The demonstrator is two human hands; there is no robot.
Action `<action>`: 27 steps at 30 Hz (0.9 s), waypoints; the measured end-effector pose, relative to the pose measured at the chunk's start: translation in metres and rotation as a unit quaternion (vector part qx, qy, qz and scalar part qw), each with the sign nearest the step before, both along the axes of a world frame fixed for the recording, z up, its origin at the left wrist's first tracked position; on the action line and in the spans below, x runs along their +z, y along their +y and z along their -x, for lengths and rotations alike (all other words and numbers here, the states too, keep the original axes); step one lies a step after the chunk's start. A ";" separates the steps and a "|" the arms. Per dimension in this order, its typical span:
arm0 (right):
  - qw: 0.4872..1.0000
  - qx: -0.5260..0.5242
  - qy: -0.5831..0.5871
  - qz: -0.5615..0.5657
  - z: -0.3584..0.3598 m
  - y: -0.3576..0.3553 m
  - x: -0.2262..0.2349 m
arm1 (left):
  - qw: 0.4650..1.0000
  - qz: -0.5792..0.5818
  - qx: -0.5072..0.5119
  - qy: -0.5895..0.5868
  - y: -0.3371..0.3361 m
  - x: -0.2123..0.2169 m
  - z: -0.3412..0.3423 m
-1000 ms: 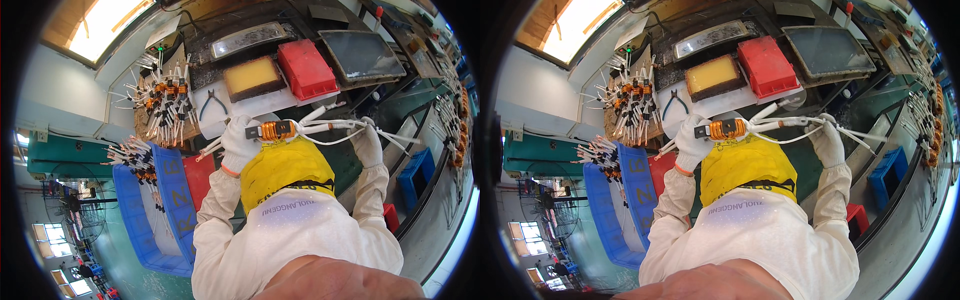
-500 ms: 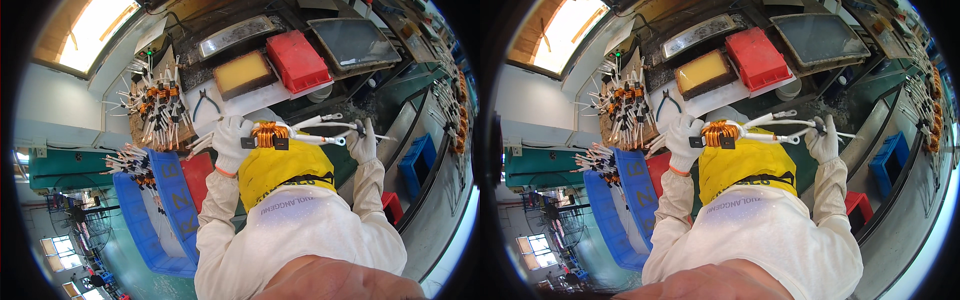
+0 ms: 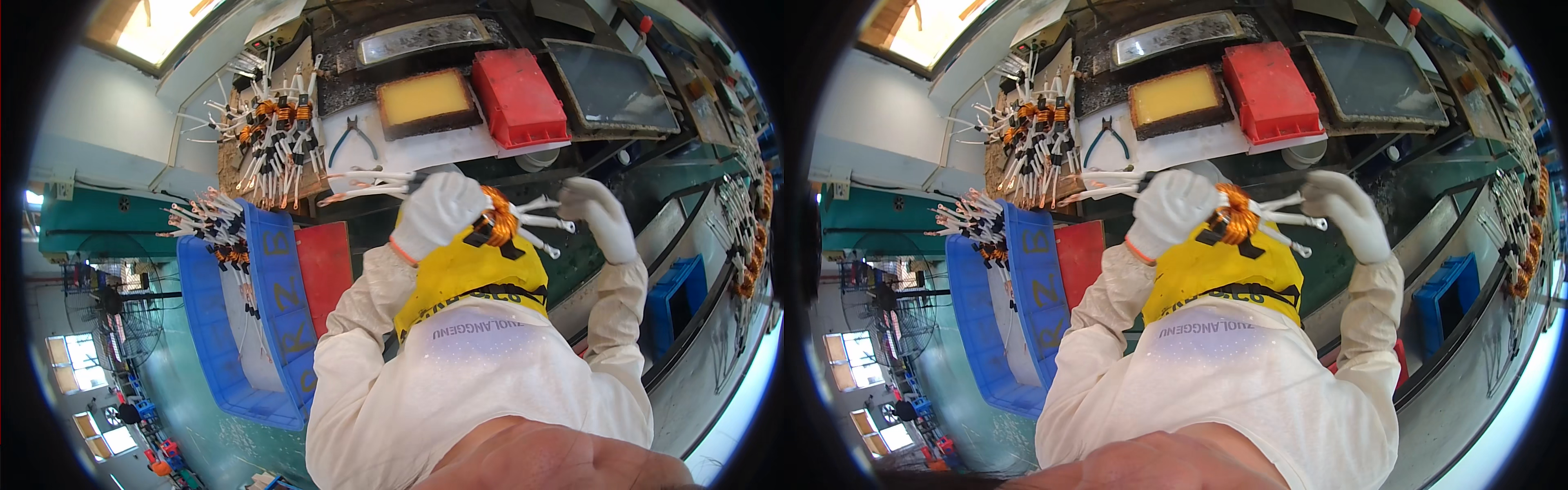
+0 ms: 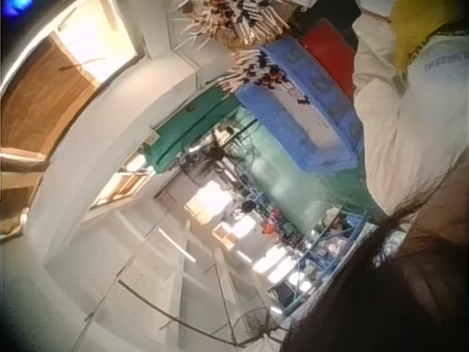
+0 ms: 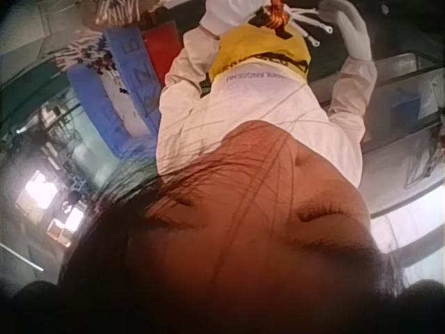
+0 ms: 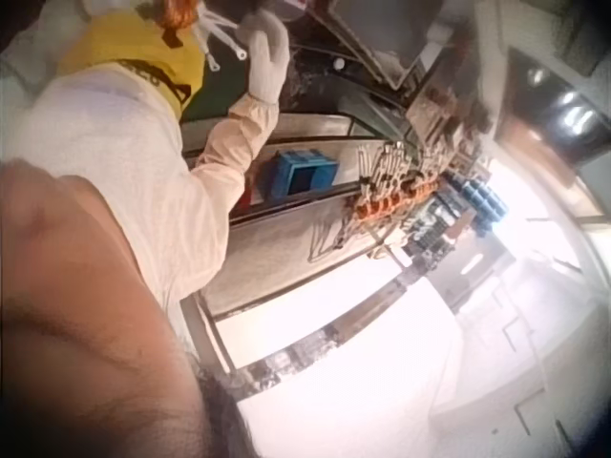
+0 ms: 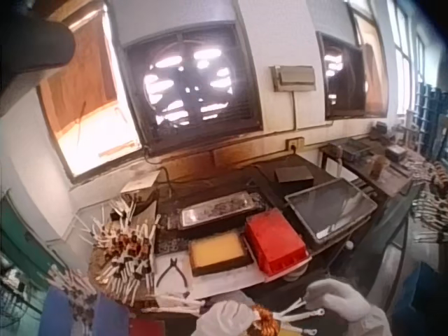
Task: Dipping copper wire coils into a flux or solder tray and organizing them.
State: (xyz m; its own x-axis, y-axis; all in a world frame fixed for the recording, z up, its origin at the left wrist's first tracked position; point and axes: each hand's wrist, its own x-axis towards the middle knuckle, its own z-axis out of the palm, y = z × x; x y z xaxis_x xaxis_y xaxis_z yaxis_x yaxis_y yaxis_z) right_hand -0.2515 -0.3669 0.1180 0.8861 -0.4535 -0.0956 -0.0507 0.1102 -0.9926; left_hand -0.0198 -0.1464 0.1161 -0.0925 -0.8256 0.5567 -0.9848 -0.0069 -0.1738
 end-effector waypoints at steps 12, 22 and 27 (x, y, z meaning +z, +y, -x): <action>0.944 0.262 0.126 -0.153 -0.090 0.027 -0.056 | 0.984 0.105 0.028 -0.141 0.005 -0.026 0.003; 0.926 0.143 0.159 0.310 -0.095 0.042 -0.043 | 0.921 -0.121 0.110 0.352 0.089 -0.068 0.021; 0.901 0.138 0.150 0.382 -0.090 0.066 -0.068 | 0.336 0.195 0.076 0.918 0.100 -0.088 0.017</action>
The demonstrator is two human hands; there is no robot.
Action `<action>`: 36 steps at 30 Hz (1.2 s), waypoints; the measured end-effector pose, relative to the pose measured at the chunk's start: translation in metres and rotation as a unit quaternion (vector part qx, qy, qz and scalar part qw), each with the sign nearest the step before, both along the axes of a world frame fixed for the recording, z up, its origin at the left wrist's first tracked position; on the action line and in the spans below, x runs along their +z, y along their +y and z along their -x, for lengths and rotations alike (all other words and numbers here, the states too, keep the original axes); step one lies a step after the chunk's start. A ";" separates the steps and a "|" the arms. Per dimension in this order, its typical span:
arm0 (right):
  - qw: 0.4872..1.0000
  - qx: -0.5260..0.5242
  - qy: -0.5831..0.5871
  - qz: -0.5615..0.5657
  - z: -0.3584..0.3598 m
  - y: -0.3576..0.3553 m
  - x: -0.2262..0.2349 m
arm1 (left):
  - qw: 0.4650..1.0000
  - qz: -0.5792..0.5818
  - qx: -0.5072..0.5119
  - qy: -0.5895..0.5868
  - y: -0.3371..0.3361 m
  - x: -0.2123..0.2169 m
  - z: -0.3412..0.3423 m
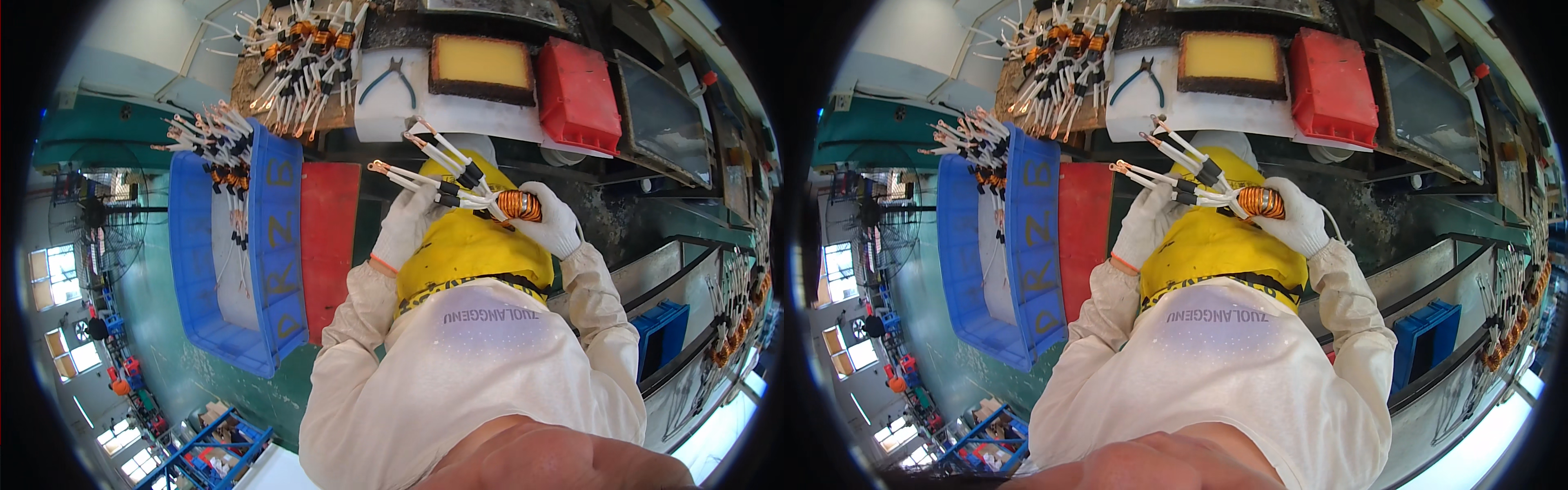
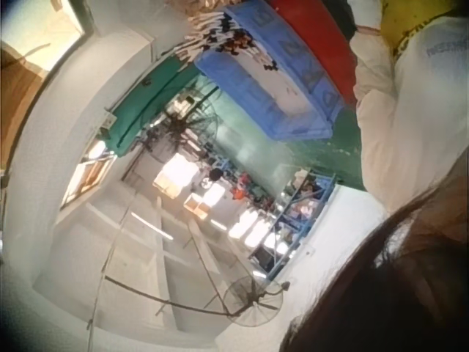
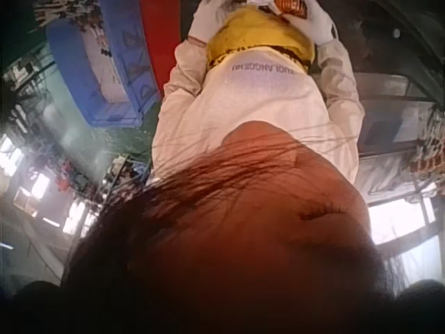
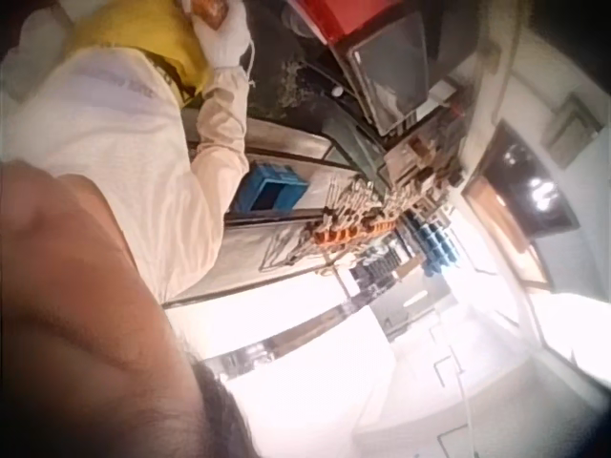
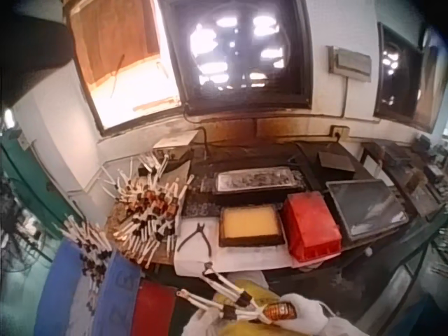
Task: Dipping copper wire coils into a flux or solder tray and organizing them.
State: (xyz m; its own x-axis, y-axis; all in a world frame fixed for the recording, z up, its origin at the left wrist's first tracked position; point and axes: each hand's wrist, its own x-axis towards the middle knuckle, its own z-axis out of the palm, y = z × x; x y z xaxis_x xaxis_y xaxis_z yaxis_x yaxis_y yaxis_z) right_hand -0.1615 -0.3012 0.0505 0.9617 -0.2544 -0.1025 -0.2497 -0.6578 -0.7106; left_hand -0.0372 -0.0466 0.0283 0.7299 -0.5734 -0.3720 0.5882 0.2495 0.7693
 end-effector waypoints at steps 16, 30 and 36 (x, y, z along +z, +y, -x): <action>0.997 -0.050 0.053 -0.022 0.014 0.017 -0.026 | 0.972 0.156 0.135 0.110 -0.007 -0.022 0.000; 0.999 -0.019 0.050 0.007 0.014 0.008 -0.032 | 0.999 0.032 0.008 -0.035 0.004 0.003 -0.019; 0.996 -0.033 0.077 0.000 0.012 0.008 -0.031 | 0.996 0.041 0.073 -0.038 0.027 0.003 -0.041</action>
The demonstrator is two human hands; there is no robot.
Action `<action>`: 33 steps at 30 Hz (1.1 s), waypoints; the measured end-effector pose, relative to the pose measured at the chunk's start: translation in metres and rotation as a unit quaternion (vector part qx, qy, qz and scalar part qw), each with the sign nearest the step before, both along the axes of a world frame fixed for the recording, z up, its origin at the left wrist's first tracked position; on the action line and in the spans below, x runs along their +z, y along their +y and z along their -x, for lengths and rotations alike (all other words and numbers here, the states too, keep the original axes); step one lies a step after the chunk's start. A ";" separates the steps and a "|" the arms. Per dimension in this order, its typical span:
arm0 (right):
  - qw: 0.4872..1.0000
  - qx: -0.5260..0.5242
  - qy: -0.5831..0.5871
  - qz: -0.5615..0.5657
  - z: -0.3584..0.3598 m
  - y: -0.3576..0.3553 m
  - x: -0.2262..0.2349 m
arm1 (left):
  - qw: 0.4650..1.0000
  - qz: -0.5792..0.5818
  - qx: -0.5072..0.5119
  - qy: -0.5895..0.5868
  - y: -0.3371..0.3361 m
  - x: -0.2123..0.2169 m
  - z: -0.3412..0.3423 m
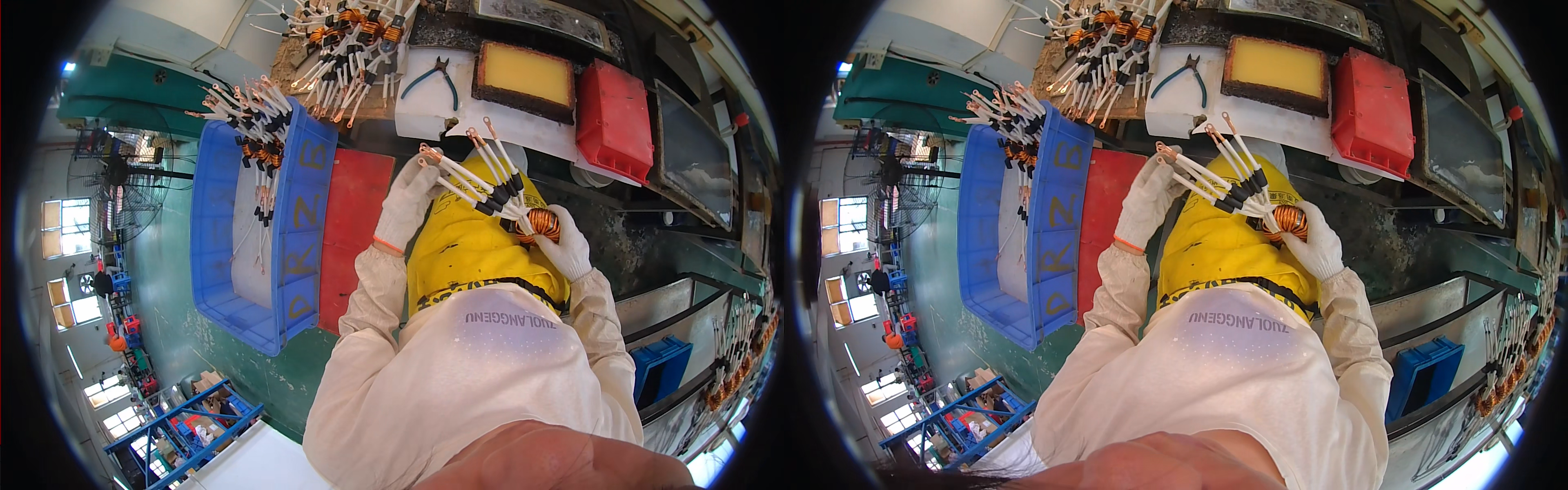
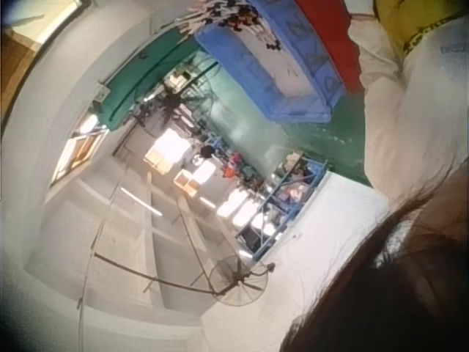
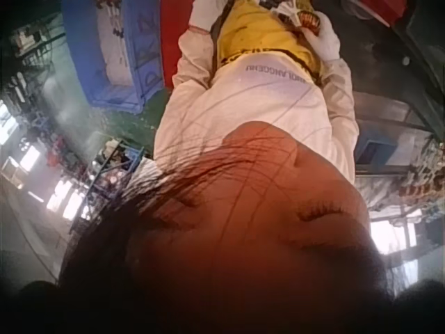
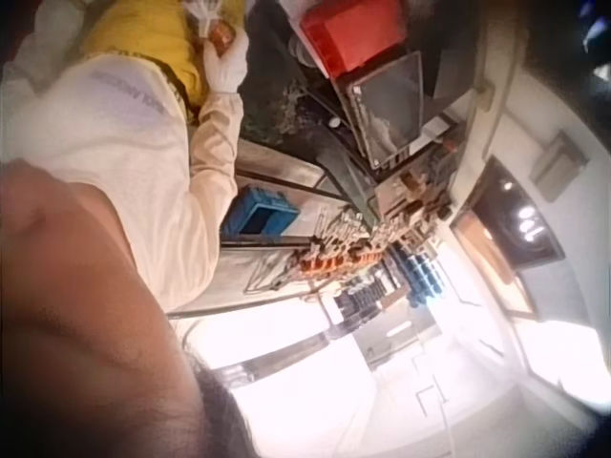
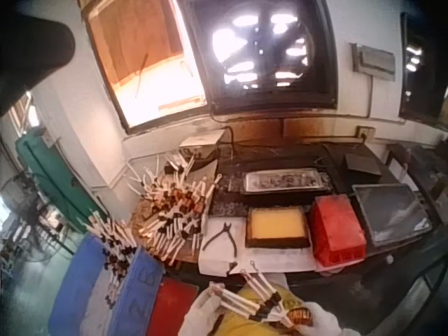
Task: Dipping copper wire coils into a flux or solder tray and organizing them.
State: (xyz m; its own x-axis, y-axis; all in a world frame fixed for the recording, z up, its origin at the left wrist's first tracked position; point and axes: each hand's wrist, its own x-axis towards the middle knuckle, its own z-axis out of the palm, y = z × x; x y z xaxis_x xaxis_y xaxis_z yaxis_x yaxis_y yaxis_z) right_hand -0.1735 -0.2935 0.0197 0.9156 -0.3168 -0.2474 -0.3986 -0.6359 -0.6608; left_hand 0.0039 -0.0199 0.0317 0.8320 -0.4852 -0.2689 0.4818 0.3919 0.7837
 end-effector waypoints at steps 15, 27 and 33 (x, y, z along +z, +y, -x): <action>1.000 -0.002 0.009 -0.006 -0.004 0.002 0.003 | 0.993 -0.039 0.077 -0.077 0.015 -0.011 0.004; 1.000 0.009 -0.010 0.000 -0.005 0.001 0.003 | 0.906 -0.329 -0.002 -0.267 0.015 0.002 -0.004; 1.000 0.011 -0.017 -0.004 0.000 0.001 0.002 | 0.915 -0.326 0.000 -0.237 0.007 0.012 -0.006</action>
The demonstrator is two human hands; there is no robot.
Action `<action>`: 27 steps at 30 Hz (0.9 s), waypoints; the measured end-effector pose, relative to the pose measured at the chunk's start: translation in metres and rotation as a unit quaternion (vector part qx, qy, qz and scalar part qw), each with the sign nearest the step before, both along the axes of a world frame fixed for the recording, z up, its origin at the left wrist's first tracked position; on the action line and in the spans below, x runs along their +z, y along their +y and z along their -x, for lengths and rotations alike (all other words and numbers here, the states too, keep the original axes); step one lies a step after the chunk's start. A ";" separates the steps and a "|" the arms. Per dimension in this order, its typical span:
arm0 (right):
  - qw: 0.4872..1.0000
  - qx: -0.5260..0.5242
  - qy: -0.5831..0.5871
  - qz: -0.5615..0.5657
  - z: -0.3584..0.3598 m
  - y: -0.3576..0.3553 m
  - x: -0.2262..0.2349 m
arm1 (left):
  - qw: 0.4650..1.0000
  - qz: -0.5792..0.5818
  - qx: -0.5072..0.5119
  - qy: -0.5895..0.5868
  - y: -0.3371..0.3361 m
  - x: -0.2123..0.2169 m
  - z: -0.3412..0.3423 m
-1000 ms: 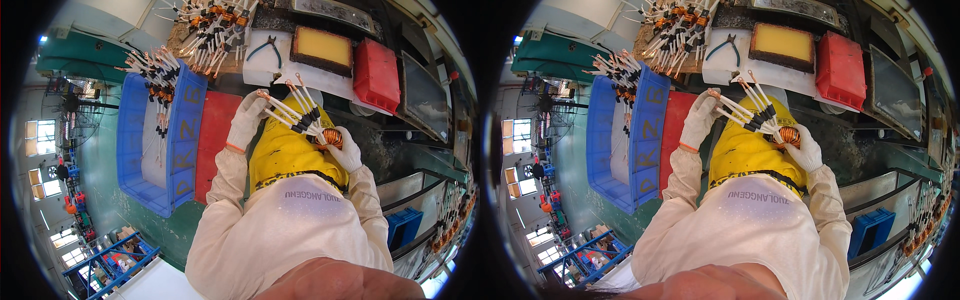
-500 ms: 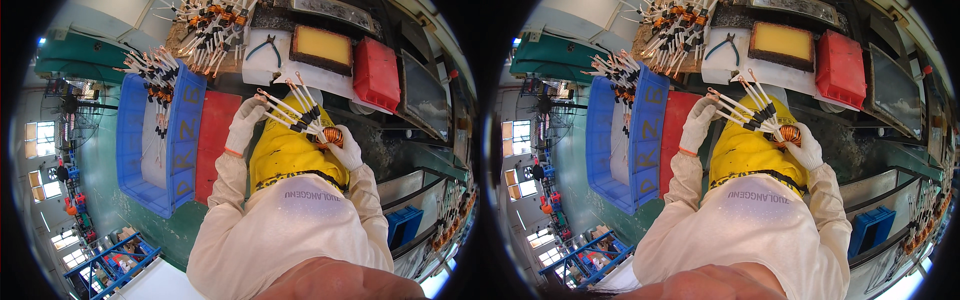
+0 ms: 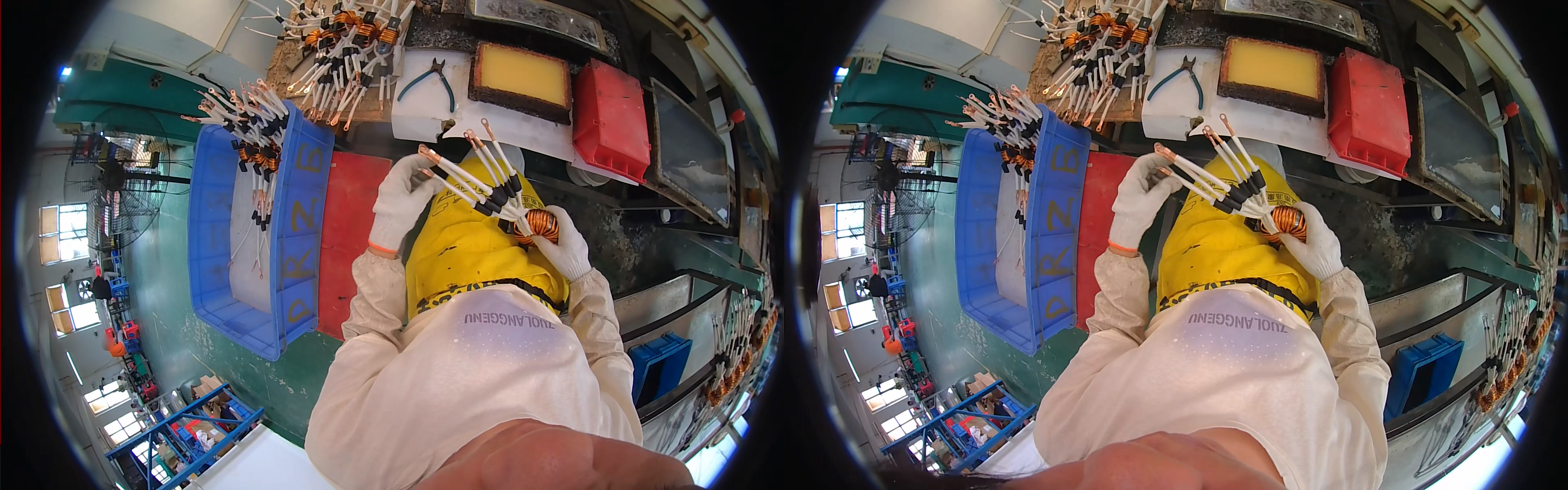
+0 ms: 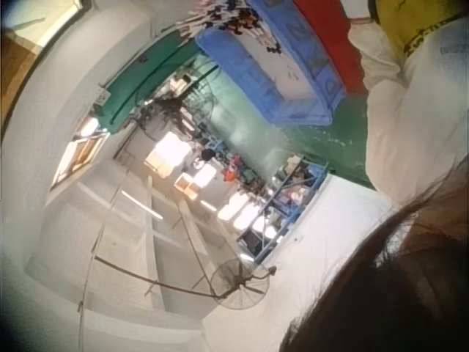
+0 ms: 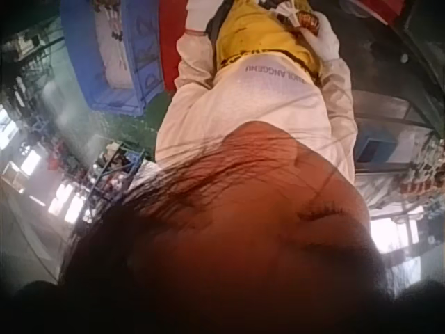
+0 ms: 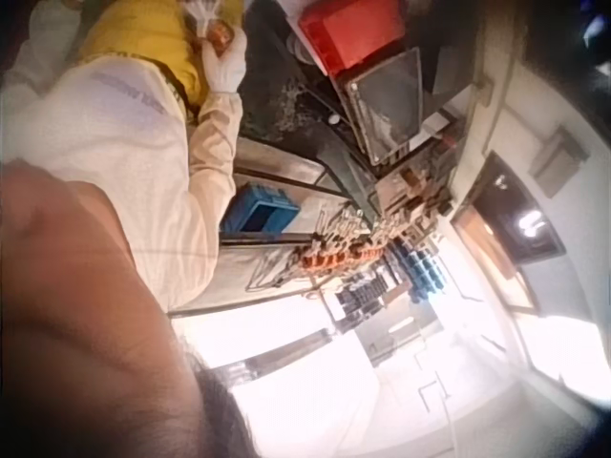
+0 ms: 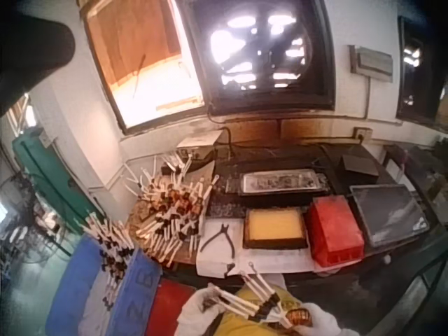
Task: Dipping copper wire coils into a flux or solder tray and organizing them.
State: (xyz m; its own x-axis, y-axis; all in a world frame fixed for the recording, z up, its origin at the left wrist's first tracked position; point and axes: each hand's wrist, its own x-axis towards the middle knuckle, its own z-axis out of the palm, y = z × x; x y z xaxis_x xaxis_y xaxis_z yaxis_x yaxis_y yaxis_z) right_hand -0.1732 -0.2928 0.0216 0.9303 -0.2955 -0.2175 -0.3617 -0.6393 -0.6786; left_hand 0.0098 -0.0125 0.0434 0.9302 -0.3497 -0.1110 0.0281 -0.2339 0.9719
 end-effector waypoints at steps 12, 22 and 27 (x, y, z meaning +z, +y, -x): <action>1.000 0.007 -0.005 -0.006 0.000 0.002 0.000 | 0.980 0.143 -0.025 0.138 0.025 0.013 -0.013; 1.000 0.002 0.013 -0.018 0.001 -0.002 0.003 | 0.946 0.285 0.007 0.158 0.027 -0.017 -0.013; 1.000 0.001 0.019 -0.015 0.001 -0.004 0.003 | 0.932 0.277 -0.070 0.222 -0.016 -0.072 -0.008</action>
